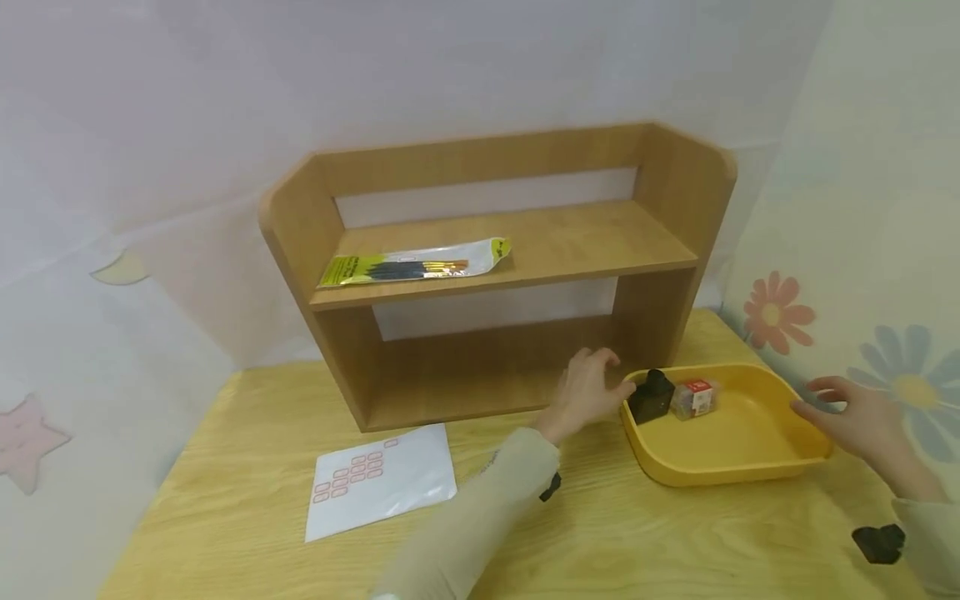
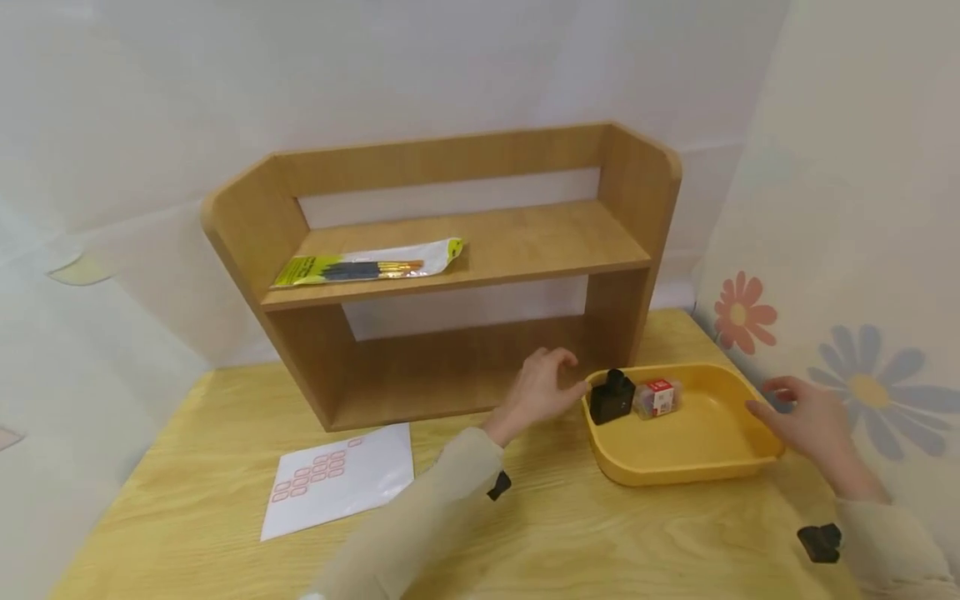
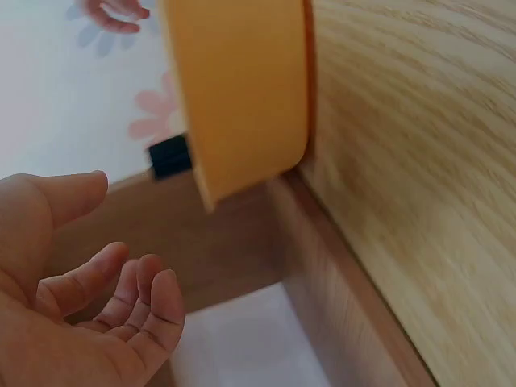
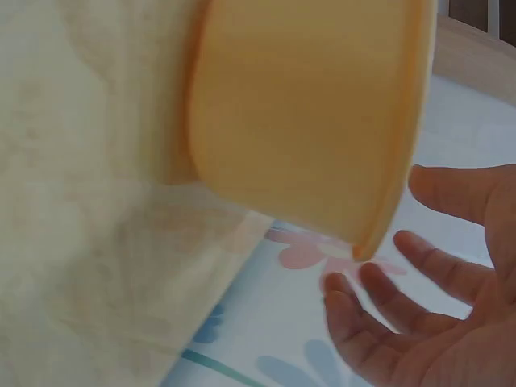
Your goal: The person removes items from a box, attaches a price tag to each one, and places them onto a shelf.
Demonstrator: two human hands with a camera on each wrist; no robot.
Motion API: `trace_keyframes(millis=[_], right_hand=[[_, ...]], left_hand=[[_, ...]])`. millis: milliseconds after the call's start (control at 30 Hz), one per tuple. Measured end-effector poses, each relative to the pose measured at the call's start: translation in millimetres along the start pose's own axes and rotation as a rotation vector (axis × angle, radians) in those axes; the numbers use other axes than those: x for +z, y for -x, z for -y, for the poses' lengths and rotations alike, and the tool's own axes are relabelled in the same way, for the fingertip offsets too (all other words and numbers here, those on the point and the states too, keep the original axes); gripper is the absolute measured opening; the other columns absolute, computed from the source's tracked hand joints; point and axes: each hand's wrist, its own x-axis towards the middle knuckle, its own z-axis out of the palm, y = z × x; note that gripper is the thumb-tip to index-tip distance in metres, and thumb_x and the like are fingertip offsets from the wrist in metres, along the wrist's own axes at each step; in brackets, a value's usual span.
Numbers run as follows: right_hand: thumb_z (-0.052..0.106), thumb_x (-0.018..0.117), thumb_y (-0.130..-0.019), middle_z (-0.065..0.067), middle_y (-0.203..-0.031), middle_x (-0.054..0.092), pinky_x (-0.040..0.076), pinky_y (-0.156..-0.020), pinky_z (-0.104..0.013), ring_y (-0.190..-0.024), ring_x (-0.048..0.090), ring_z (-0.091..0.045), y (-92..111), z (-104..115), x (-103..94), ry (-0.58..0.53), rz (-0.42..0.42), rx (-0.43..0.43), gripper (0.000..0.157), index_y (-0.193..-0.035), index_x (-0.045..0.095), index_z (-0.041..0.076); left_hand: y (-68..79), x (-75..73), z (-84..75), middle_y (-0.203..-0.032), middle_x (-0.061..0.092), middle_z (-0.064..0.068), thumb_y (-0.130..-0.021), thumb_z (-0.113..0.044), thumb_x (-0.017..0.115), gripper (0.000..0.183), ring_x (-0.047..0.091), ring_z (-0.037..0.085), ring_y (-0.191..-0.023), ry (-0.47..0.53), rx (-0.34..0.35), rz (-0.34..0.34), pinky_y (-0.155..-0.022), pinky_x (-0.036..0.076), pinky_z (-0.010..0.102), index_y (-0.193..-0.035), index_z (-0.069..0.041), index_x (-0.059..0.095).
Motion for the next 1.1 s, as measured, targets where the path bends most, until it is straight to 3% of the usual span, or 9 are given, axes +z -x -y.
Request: trace_keyframes(millis=[133, 300, 500, 567, 800, 933, 1100], right_hand=[[0.033, 0.063, -0.092, -0.042, -0.105, 0.055, 0.05, -0.059, -0.045, -0.084, 0.057, -0.052, 4.5, -10.4, 1.9, -0.024, 0.069, 0.016, 0.056, -0.12, 0.047, -0.013], [0.019, 0.069, -0.087, -0.03, -0.088, 0.065, 0.043, -0.05, -0.028, -0.065, 0.061, -0.03, 6.6, -13.5, 9.9, -0.022, -0.023, -0.077, 0.038, -0.108, 0.058, -0.011], [0.009, 0.068, -0.085, -0.03, -0.087, 0.065, 0.044, -0.046, -0.025, -0.048, 0.056, -0.001, 14.4, -15.7, 12.5, -0.065, -0.042, -0.076, 0.033, -0.11, 0.058, -0.011], [0.008, 0.067, -0.086, -0.031, -0.088, 0.065, 0.045, -0.045, -0.025, -0.047, 0.057, -0.001, 17.0, -17.0, 11.8, -0.07, -0.037, -0.065, 0.034, -0.111, 0.057, -0.012], [0.01, 0.065, -0.088, -0.033, -0.09, 0.064, 0.046, -0.045, -0.026, -0.049, 0.06, -0.007, 20.7, -17.8, 11.1, -0.069, -0.014, -0.039, 0.034, -0.113, 0.056, -0.012], [0.009, 0.065, -0.088, -0.033, -0.091, 0.064, 0.046, -0.045, -0.027, -0.048, 0.06, -0.008, 20.0, -17.4, 11.3, -0.071, -0.011, -0.041, 0.034, -0.114, 0.056, -0.012], [0.007, 0.064, -0.087, -0.035, -0.092, 0.063, 0.046, -0.044, -0.027, -0.048, 0.06, -0.009, 19.4, -16.5, 12.4, -0.064, -0.012, -0.041, 0.034, -0.114, 0.055, -0.012]], left_hand=[[-13.6, 19.9, -9.7, -0.108, 0.058, 0.0, -0.087, -0.043, 0.068, 0.045, 0.057, 0.013, -0.093, -0.069, -0.001, 0.088, -0.073, 0.047, 0.023, -0.12, -0.014, 0.062], [-24.5, 35.4, -11.8, -0.105, 0.056, -0.001, -0.085, -0.042, 0.071, 0.04, 0.056, 0.011, -0.089, -0.156, -0.013, 0.13, -0.071, 0.047, 0.022, -0.115, -0.015, 0.067], [-32.9, 48.6, -14.6, -0.092, 0.053, -0.003, -0.083, -0.04, 0.073, 0.024, 0.051, 0.01, -0.075, -0.321, -0.003, 0.147, -0.061, 0.042, 0.021, -0.087, -0.016, 0.071], [-34.5, 52.0, -17.2, -0.092, 0.053, -0.003, -0.082, -0.042, 0.074, 0.026, 0.052, 0.01, -0.076, -0.363, 0.009, 0.148, -0.061, 0.043, 0.022, -0.084, -0.016, 0.07], [-36.8, 63.8, -23.8, -0.098, 0.054, -0.001, -0.079, -0.048, 0.074, 0.039, 0.053, 0.013, -0.087, -0.479, -0.021, 0.146, -0.065, 0.048, 0.025, -0.103, -0.018, 0.07], [-37.4, 67.7, -25.6, -0.096, 0.057, -0.002, -0.079, -0.044, 0.074, 0.029, 0.052, 0.013, -0.088, -0.526, -0.011, 0.114, -0.068, 0.046, 0.025, -0.095, -0.02, 0.072], [-36.4, 70.6, -27.6, -0.074, 0.064, -0.009, -0.08, -0.042, 0.072, 0.02, 0.054, 0.011, -0.075, -0.602, 0.094, 0.065, -0.071, 0.041, 0.025, -0.076, -0.022, 0.069]])
